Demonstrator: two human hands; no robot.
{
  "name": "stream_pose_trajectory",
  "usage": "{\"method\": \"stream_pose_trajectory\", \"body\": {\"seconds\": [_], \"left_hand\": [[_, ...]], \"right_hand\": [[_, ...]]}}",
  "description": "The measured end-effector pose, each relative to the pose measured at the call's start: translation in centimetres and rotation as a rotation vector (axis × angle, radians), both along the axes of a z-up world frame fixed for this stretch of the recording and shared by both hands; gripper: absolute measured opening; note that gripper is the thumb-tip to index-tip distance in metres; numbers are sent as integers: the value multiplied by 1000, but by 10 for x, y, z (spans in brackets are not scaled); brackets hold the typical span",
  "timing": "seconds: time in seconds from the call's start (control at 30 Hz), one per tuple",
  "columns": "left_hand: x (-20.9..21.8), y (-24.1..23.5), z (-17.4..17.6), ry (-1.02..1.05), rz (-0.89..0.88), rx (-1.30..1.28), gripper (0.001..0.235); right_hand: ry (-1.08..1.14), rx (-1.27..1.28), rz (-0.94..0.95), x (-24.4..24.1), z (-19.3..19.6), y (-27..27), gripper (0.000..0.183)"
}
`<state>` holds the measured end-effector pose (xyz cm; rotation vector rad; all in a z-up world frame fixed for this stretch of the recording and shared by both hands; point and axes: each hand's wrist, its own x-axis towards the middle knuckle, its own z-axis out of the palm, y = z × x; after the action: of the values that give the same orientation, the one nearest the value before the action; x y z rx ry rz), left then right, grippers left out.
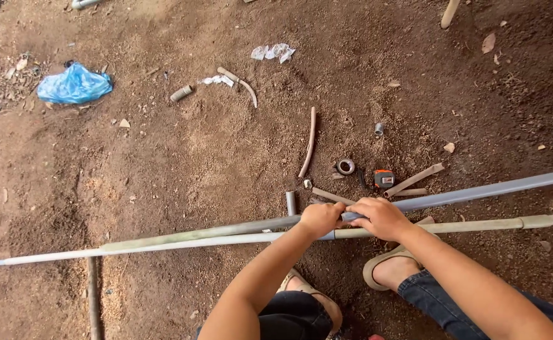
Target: The person assembles a metal pipe structure on the ground. They insert a short pipe segment into a longer pipe, then use a hammer to tap the connection securely. They also use a tape measure to check the length of the pipe assembly.
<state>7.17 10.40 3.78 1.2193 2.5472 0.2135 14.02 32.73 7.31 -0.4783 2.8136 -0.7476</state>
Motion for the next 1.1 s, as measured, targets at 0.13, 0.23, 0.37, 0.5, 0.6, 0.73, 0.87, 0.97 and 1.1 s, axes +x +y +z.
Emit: {"method": "stream_pose_trajectory", "body": {"seconds": [0.13,0.23,0.37,0.5,0.6,0.73,0.87,0.97,1.1], "left_hand": [[-7,-3,31,-54,15,-9,38],[0,-10,42,-35,55,52,46],[5,-20,29,-44,74,72,48],[9,-16,3,-164,77,133,50],[17,-12,3,-95,21,157,48],[23,-10,-1,4,7,149,49],[30,-6,-27,60,11,108,51],[34,-4,-30,50,23,42,51],[40,-1,-12,-136,43,-18,55]], "right_hand": [[-19,-28,-38,-8,9,2,34],[53,-13,-25,-9,9,3,37],[31,-9,-27,-6,-1,0,39],[41,5,-33,-4,-3,-3,40],[-12,23,-32,-3,-6,-2,40],[-54,53,-10,-2,-13,-4,39],[-88,62,-12,2,-19,-6,36],[-100,88,-13,5,-40,-8,34],[-188,83,-36,10,-50,-14,34]]}}
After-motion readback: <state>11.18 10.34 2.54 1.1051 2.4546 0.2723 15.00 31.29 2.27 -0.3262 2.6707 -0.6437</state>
